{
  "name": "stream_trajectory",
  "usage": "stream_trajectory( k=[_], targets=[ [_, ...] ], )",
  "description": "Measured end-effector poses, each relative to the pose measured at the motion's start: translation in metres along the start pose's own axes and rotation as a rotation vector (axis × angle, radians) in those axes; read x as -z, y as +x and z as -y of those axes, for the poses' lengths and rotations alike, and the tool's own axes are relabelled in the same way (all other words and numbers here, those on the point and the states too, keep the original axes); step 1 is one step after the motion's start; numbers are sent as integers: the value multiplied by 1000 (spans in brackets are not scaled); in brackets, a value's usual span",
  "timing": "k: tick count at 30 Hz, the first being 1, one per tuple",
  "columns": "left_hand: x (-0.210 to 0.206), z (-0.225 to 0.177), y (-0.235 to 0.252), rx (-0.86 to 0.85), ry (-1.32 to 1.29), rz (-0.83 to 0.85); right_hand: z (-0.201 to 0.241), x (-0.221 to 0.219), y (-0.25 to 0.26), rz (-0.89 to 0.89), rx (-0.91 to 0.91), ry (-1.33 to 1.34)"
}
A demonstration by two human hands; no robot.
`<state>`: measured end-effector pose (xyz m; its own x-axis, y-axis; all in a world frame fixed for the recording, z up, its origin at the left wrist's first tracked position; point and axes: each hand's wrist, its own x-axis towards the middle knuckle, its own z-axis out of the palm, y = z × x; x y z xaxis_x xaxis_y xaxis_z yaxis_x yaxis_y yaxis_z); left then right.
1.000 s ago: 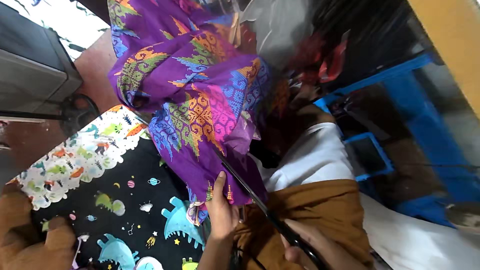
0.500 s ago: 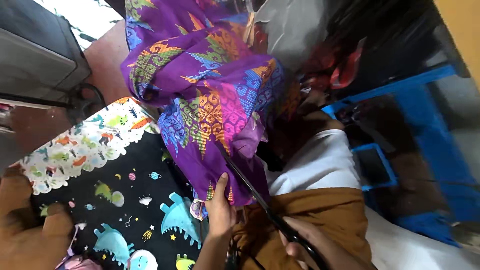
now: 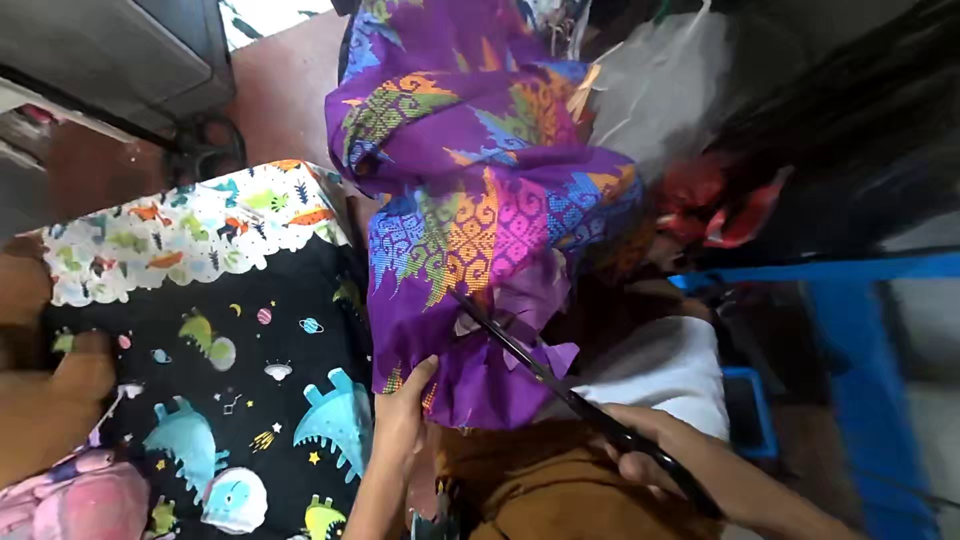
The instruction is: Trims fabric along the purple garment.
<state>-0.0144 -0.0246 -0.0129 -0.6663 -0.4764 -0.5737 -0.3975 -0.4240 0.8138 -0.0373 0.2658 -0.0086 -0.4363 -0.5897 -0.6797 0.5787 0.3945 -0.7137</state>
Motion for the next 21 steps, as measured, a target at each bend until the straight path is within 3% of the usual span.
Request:
stream_trajectory(
  k=[6,11,16,21],
  targets=[
    [11,-3,6,8,9,23,14,22,4,25,-59,-130],
    [22,-3,15,21,-10,38,43,63,24,192,-43,-230],
    [28,0,23,-24,41,9,99,102,58,367,-70,-453],
    [38,10,26,-27,69,5,166,113,91,395,-162,-602]
  ],
)
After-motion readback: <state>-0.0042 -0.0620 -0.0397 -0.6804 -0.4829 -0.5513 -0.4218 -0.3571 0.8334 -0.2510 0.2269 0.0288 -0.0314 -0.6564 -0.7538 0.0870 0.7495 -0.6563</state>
